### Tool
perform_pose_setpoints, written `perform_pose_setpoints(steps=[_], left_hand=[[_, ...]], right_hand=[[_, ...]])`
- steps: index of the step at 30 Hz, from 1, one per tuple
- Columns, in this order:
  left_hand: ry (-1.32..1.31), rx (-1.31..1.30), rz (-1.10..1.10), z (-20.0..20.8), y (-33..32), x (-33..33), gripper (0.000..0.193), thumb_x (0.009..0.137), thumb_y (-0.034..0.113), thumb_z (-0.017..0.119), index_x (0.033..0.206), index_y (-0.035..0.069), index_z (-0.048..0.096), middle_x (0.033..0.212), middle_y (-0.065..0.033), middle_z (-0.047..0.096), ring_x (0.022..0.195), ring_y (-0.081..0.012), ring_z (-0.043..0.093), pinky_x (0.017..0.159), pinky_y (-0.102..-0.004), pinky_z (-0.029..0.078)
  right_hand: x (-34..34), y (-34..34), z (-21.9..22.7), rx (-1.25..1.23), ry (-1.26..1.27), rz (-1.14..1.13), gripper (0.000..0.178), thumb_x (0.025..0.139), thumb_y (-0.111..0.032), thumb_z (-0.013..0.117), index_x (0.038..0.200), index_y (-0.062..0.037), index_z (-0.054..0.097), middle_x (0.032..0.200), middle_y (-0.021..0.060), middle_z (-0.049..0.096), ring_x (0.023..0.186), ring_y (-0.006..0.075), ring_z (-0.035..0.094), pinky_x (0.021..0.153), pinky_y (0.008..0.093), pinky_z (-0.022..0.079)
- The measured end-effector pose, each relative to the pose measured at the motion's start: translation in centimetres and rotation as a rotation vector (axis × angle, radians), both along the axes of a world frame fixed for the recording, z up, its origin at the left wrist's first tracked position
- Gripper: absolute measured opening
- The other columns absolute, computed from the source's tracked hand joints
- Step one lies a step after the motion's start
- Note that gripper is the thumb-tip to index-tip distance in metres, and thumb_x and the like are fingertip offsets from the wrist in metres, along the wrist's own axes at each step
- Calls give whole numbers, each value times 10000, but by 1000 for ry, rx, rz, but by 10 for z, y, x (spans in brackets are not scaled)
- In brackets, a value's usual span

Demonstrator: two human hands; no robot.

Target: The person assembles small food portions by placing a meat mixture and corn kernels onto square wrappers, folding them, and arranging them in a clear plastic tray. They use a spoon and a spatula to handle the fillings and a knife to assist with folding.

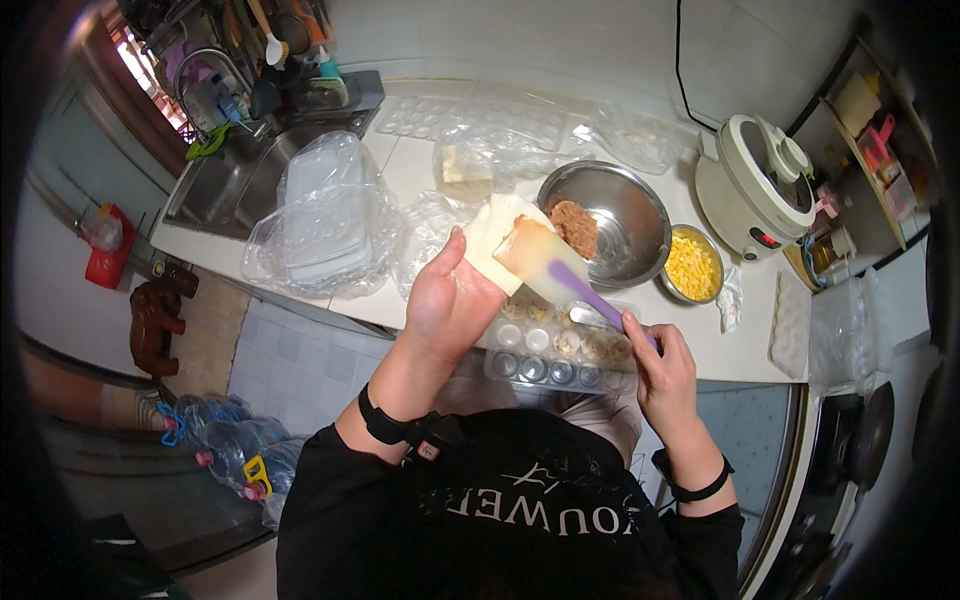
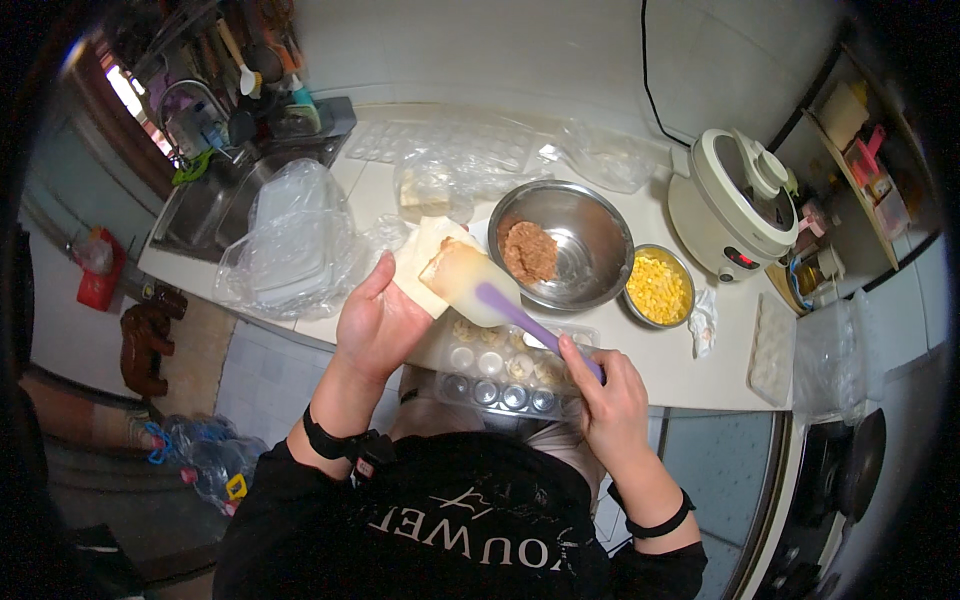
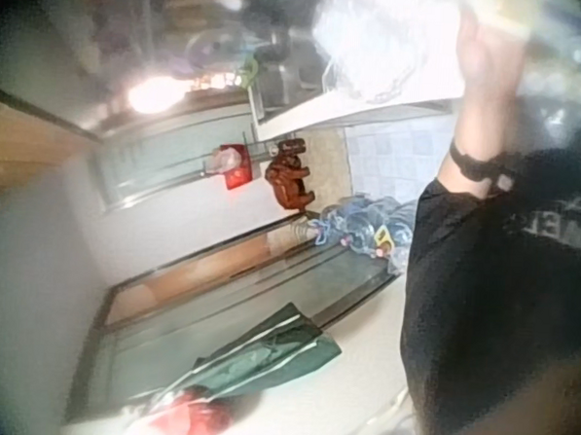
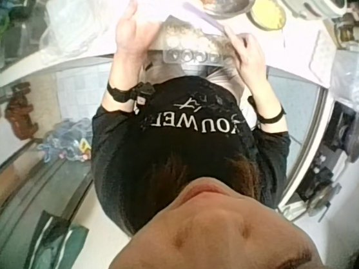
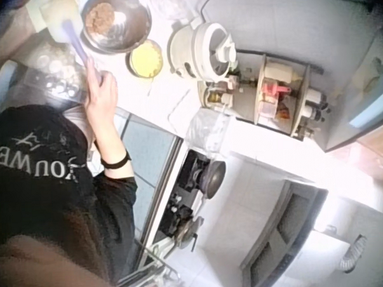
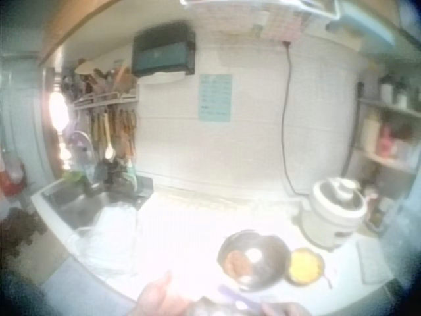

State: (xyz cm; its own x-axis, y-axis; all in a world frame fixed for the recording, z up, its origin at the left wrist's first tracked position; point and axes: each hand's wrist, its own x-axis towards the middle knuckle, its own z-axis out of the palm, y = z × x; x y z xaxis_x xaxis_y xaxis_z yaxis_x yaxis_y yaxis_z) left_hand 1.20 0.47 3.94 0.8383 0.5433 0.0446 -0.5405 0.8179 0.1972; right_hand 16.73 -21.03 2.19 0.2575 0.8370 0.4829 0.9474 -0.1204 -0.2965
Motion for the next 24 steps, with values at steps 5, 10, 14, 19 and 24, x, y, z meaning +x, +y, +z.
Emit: perform_pose_setpoints(steps=[5, 10, 14, 19, 24], left_hand=[[43, 19, 56, 2, 2, 0, 505, 1005, 275, 203, 1406, -32, 211, 1455, -186, 281, 1353, -314, 264, 1137, -432, 177], [111, -15, 230, 15, 13, -6, 494, 1009, 275, 227, 1394, -34, 241, 1450, -181, 298, 1342, -310, 293, 1134, -434, 205], [177, -2, 236, 17, 10, -3, 491, 1009, 274, 224, 1392, -33, 245, 1450, -180, 299, 1341, -319, 291, 1132, -436, 208], [101, 24, 77, 9, 0, 6, 498, 1009, 280, 230, 1395, -34, 233, 1439, -180, 314, 1335, -326, 295, 1130, -439, 208], [78, 70, 30, 6, -7, 8, 504, 1007, 282, 237, 1397, -37, 220, 1437, -188, 306, 1334, -318, 298, 1127, -440, 209]], right_hand=[[7, -10, 2, -10, -127, -42, 637, 650, 34, 588, 1246, -191, 586, 797, 92, 502, 714, 247, 521, 629, 347, 446], [16, -21, 3, -34, -115, -138, 554, 730, 20, 586, 1244, -186, 587, 790, 94, 500, 702, 254, 515, 623, 332, 442], [15, -27, 1, -31, 577, -18, 423, 898, -53, 494, 1318, -107, 502, 818, 71, 532, 673, 158, 522, 596, 267, 429], [8, -26, -2, -62, 1495, 240, 455, 994, -182, 394, 1417, -39, 312, 868, 75, 570, 645, 91, 510, 593, 217, 436], [4, -21, -2, -89, 1561, 305, 459, 999, -199, 384, 1422, -39, 299, 841, 88, 567, 622, 94, 509, 587, 219, 441]])
